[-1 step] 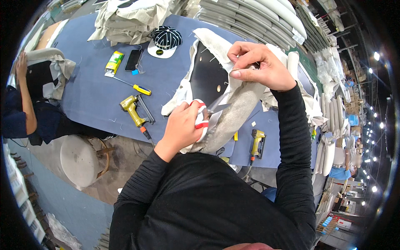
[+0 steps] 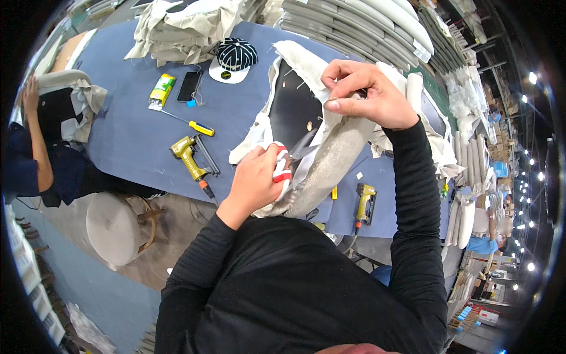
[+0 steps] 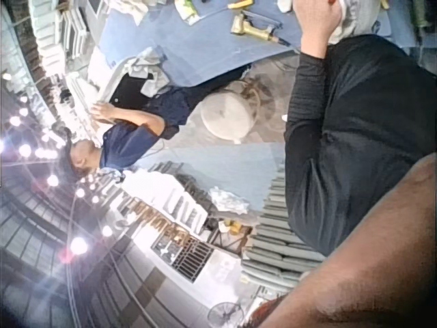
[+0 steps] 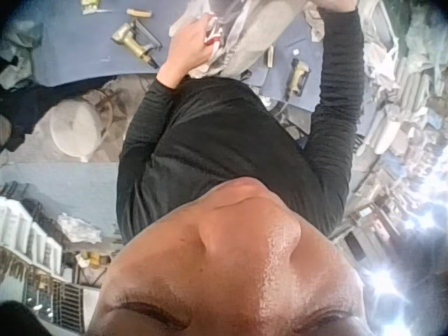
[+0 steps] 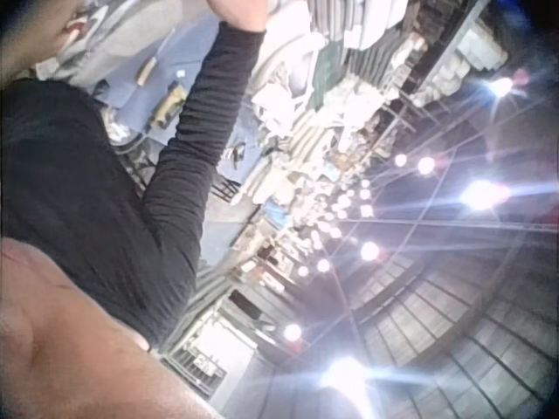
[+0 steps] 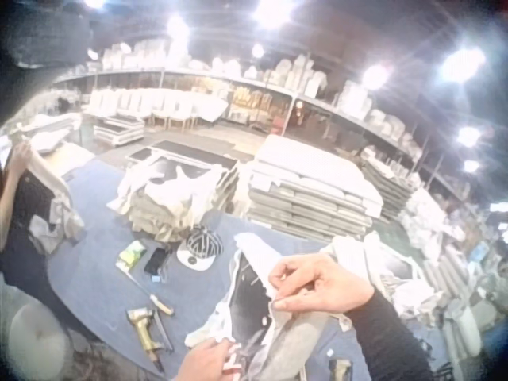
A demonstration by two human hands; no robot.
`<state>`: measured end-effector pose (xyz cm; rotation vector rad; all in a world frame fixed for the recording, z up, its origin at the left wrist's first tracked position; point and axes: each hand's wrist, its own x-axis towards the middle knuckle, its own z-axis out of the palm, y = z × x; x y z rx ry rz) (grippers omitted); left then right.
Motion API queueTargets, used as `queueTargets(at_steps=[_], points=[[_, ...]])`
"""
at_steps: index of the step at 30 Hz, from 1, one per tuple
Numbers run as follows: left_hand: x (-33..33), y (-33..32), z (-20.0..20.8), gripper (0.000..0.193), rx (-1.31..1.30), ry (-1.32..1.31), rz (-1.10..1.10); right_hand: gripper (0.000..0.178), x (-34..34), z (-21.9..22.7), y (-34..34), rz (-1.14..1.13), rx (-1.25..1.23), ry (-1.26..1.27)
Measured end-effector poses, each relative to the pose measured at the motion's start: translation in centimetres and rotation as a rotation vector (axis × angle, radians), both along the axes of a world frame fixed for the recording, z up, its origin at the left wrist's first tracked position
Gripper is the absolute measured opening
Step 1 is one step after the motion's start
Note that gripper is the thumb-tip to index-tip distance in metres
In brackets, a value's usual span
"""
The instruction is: The person staples fabric onto a cushion base using a staple gun, then trims excess fabric with scissors. They repeatedly flip the cushion to work on different edges, pull the fabric taut, and cut away overhang to finish the upholstery.
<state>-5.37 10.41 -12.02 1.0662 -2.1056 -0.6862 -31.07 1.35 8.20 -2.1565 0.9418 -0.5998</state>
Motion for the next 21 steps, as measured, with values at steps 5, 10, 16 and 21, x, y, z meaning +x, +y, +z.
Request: queueTargets(at_steps=[5, 10, 16, 21], points=[[1.2, -1.1, 1.6, 0.049, -0.021, -0.065, -0.056, 0.025, 0.2, 0.0, 0.7, -0.022, 0.010, 0.032], [0.4, -2.3, 3.2, 0.047, -0.069, -0.149, -0.124, 0.027, -0.4, 0.4, -0.4, -0.006, 0.109, 0.063], [-0.1, -2.9, 3.2, 0.046, -0.046, -0.242, -0.170, 0.027, -1.3, -0.4, -1.1, 0.004, 0.129, 0.005], [-1.1, -3.1, 3.3, 0.046, -0.066, -0.205, -0.201, 0.026, -1.7, -1.0, -1.0, 0.008, 0.083, -0.038]])
